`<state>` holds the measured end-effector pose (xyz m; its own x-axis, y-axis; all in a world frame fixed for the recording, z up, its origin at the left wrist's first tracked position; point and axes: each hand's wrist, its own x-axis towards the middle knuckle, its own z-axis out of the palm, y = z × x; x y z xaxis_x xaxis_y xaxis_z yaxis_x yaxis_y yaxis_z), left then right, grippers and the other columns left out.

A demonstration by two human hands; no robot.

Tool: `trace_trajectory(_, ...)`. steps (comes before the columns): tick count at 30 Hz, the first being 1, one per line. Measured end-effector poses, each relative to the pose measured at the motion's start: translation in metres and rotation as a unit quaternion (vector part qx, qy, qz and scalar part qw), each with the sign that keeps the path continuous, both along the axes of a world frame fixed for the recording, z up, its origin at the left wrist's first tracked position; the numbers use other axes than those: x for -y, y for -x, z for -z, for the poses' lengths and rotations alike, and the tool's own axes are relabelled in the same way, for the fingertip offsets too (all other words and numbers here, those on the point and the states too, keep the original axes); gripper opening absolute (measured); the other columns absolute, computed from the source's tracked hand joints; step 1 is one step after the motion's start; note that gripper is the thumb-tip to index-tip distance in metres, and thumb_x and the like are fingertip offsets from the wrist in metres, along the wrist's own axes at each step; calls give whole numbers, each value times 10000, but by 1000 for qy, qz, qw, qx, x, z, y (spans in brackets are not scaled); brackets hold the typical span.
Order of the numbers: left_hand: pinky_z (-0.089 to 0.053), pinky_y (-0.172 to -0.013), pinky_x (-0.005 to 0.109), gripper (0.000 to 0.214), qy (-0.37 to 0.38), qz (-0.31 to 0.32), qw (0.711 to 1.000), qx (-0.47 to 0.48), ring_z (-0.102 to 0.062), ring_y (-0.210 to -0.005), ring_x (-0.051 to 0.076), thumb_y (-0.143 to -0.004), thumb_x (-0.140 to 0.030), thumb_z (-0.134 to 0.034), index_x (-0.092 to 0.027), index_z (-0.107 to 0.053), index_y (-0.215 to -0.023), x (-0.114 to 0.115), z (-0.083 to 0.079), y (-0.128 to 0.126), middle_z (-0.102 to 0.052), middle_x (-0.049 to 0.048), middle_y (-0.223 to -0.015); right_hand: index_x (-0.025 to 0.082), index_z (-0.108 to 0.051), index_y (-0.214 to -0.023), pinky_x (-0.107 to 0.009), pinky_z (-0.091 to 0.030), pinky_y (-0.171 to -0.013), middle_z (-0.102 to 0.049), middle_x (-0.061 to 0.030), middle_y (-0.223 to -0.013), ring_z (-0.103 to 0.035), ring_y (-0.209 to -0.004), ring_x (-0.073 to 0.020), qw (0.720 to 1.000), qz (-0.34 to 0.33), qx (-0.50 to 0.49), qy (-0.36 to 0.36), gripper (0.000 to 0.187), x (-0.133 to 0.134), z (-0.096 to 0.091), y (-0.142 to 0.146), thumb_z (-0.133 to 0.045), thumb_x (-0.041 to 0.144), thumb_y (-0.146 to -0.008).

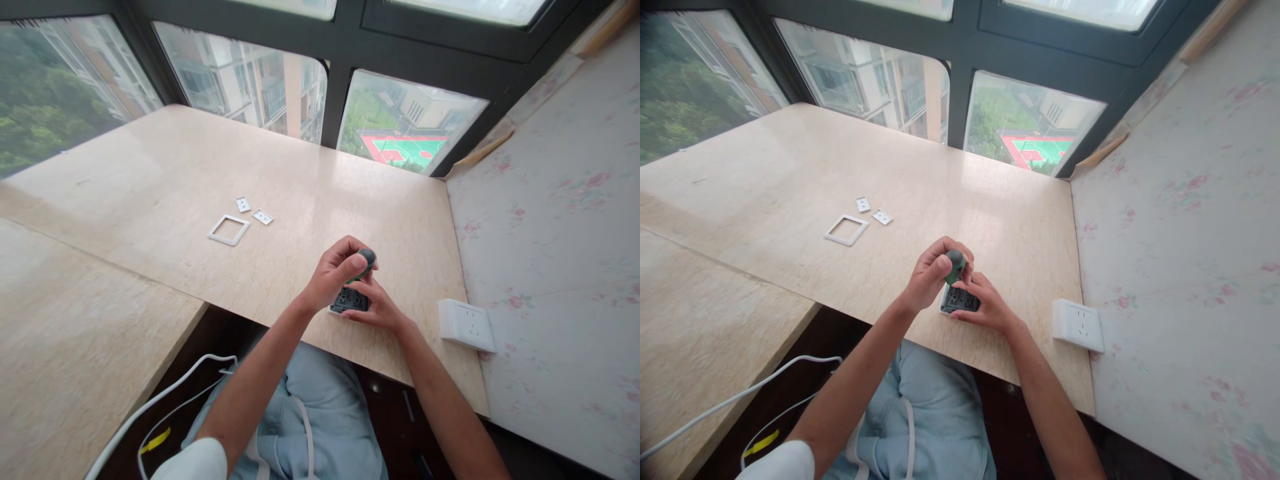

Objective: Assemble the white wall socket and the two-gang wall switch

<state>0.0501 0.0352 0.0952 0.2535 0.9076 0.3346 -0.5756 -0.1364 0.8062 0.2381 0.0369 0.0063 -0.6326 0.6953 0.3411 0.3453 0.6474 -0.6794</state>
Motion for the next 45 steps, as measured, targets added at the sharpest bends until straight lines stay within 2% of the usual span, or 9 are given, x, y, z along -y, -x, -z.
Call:
trace_trajectory(7,-340,-440,231,660,42,10,999,-17,-437,-448,91,-947,-751,-352,-171,-601,-756,2,-9,1,-505,-20,-534,280,-657,-1248,-499,-525,-1011,-624,-127,-1299,-598,-1199,-316,1000,-18,-8,-4,511,-1,-3,1,-792,504,-809)
trace_trajectory(11,-215,-378,203,675,-18,42,998,37,-312,-377,58,-770,-880,-505,-219,-490,-905,0,-2,-4,-498,-73,-539,280,-673,-1215,-493,-539,-991,-640,-117,-1279,-612,-1169,-304,1000,-16,-6,-4,471,-1,-7,2,-786,505,-816)
trace_trajectory(15,-273,-433,185,536,-55,54,997,21,-351,-436,45,-788,-664,-736,-228,-470,-951,1,0,-2,-549,-70,-636,268,-678,-1192,-505,-534,-1000,-646,-119,-1272,-594,-1209,-318,1000,-16,-12,-8,457,0,-5,2,-786,503,-816)
trace_trajectory(20,-394,-535,269,636,-29,16,998,-57,-498,-560,117,-889,-777,-472,-173,-613,-750,2,-7,-2,-558,17,-657,275,-656,-1257,-497,-550,-972,-656,-120,-1243,-614,-1163,-304,1000,-8,-24,-11,512,0,-3,2,-786,501,-816)
trace_trajectory(26,-240,-413,240,782,46,-6,999,-4,-313,-376,82,-849,-887,-291,-189,-568,-630,-6,-4,-8,-357,-47,-416,289,-624,-1317,-501,-522,-1036,-620,-135,-1328,-583,-1254,-300,1000,-18,-22,-5,546,1,-8,2,-796,453,-825)
trace_trajectory(29,-218,-379,223,785,39,-10,999,37,-260,-341,73,-750,-955,-298,-210,-543,-720,-11,1,-8,-356,-75,-402,286,-603,-1344,-504,-514,-1053,-599,-146,-1360,-576,-1273,-301,999,-17,-26,-9,574,2,-8,2,-796,446,-827)
trace_trajectory(32,-213,-370,200,737,10,-20,998,50,-235,-345,55,-627,-951,-499,-241,-486,-824,-12,6,-8,-406,-104,-453,285,-596,-1355,-510,-509,-1061,-592,-152,-1372,-568,-1285,-305,999,-17,-28,-17,584,2,-6,1,-795,444,-829)
trace_trajectory(40,-396,-484,226,623,-26,-104,994,-14,-519,-525,78,-772,-790,-628,-168,-621,-811,-11,6,-4,-585,-2,-739,307,-577,-1375,-511,-505,-1070,-579,-141,-1403,-559,-1308,-301,998,-21,-43,-28,593,1,-6,2,-786,445,-838)
trace_trajectory(45,-472,-563,249,590,14,-93,995,-14,-589,-590,123,-852,-726,-602,-145,-700,-878,-8,4,1,-614,13,-663,305,-577,-1380,-520,-496,-1077,-576,-143,-1406,-550,-1316,-310,999,-17,-36,-28,593,1,-4,1,-781,447,-841)
